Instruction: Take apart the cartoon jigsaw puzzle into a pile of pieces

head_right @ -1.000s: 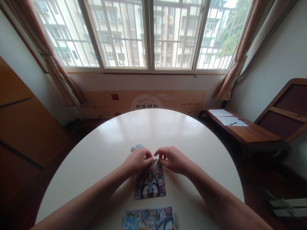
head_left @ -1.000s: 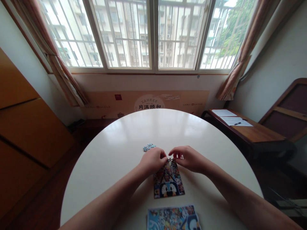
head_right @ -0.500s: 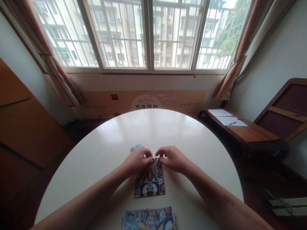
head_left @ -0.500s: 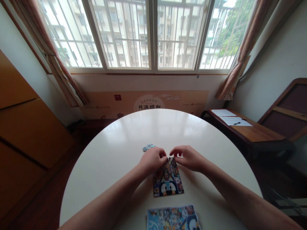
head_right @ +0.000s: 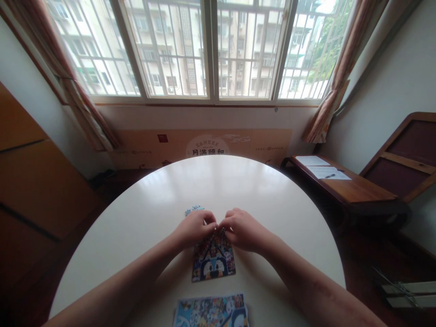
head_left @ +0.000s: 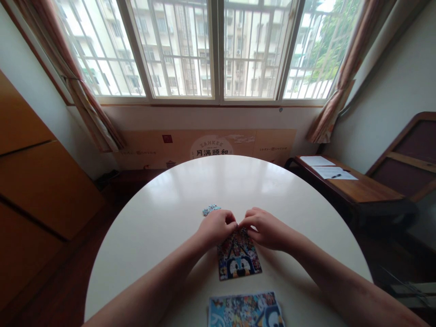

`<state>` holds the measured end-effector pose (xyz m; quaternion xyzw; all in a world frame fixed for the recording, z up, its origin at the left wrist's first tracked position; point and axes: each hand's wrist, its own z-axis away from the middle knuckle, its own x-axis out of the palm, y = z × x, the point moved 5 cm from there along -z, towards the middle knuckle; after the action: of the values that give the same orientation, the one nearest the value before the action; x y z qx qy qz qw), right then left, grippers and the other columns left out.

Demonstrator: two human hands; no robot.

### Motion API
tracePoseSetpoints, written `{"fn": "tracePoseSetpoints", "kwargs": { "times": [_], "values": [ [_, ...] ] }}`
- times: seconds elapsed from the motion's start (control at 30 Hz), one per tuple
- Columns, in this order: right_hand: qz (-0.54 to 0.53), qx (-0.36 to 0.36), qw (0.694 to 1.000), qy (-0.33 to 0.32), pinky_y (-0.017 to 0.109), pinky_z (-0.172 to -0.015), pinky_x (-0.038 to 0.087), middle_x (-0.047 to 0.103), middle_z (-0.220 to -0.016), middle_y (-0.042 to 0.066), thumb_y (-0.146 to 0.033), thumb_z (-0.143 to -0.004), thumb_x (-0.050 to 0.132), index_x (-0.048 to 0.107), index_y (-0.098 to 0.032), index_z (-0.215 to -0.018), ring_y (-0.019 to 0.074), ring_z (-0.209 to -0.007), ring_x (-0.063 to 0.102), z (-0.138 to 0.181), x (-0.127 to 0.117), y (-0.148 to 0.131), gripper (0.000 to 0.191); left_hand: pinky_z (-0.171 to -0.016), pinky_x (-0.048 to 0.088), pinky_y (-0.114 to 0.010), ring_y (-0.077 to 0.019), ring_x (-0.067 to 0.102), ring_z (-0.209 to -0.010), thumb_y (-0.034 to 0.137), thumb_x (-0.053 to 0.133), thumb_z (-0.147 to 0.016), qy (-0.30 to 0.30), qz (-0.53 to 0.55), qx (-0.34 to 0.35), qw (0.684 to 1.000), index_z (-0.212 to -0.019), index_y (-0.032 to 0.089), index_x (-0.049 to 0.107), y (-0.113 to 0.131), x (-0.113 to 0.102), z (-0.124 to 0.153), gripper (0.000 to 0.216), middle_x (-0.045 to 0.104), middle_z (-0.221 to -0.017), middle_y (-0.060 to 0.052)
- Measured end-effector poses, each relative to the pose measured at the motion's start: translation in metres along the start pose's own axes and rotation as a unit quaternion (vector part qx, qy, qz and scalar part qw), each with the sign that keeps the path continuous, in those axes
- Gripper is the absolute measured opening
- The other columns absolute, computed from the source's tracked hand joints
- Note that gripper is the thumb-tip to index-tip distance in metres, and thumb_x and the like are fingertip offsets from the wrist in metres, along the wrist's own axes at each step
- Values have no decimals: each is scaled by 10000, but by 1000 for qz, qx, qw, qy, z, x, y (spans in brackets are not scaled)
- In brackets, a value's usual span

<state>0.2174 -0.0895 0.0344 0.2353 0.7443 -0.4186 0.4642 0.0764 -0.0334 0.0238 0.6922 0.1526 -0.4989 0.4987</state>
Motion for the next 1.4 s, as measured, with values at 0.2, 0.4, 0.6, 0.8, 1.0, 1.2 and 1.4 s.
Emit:
{"fn": "tracePoseSetpoints", "kwargs": {
  "times": [0.2, 0.4, 0.6, 0.8, 1.0, 1.2, 1.4],
  "values": [
    [32, -6, 999, 2, 307, -766, 413, 656, -831, 52, -82, -826, 578, 777, -252, -897, 195, -822, 537, 0, 2, 2, 271, -648, 439, -274, -194, 654, -773, 300, 592, -764, 2, -3, -6, 1000, -771, 214, 736, 0, 0, -1, 168, 747, -810, -25],
    [5, 7, 1000, 13, 318, -786, 429, 681, -862, 50, -87, -825, 600, 783, -283, -972, 199, -844, 564, 1, 0, 3, 306, -643, 429, -278, -184, 650, -723, 294, 576, -778, 4, 24, -8, 1000, -778, 198, 736, -6, -1, -5, 187, 738, -761, -23],
    [-76, 57, 992, 78, 310, -792, 458, 708, -918, 34, -78, -823, 545, 706, -281, -1196, 186, -863, 603, 2, -5, 12, 454, -651, 431, -279, -189, 646, -731, 305, 575, -788, 23, 57, -4, 998, -788, 187, 738, -11, -10, -7, 201, 742, -786, -32],
    [-115, 106, 985, 73, 287, -735, 469, 727, -920, 30, -121, -802, 545, 699, -256, -1209, 172, -799, 631, 0, 1, 23, 455, -640, 428, -269, -178, 624, -696, 289, 573, -795, 34, 77, 17, 996, -787, 181, 735, -4, -12, -4, 196, 729, -756, -30],
    [-143, 146, 976, 72, 280, -658, 442, 715, -843, 11, -140, -798, 553, 589, -238, -1343, 154, -693, 598, 0, 4, 30, 555, -604, 400, -240, -136, 561, -615, 257, 589, -811, -7, 71, 105, 992, -817, 180, 734, 9, -14, 3, 164, 682, -690, -1],
    [-157, 151, 973, 73, 285, -691, 455, 716, -857, 11, -155, -792, 559, 625, -229, -1293, 160, -728, 610, -1, 9, 39, 511, -755, 437, -268, -152, 622, -712, 221, 620, -828, -40, 4, 212, 977, -877, 213, 735, 22, -6, 13, 125, 719, -782, -2],
    [-161, 160, 969, 95, 281, -670, 457, 714, -847, 10, -165, -792, 575, 643, -232, -1261, 151, -688, 597, -2, 7, 45, 478, -829, 454, -302, -186, 676, -799, 202, 596, -840, -53, -33, 223, 973, -906, 229, 733, 20, -2, 14, 154, 752, -866, -12]
  ]
}}
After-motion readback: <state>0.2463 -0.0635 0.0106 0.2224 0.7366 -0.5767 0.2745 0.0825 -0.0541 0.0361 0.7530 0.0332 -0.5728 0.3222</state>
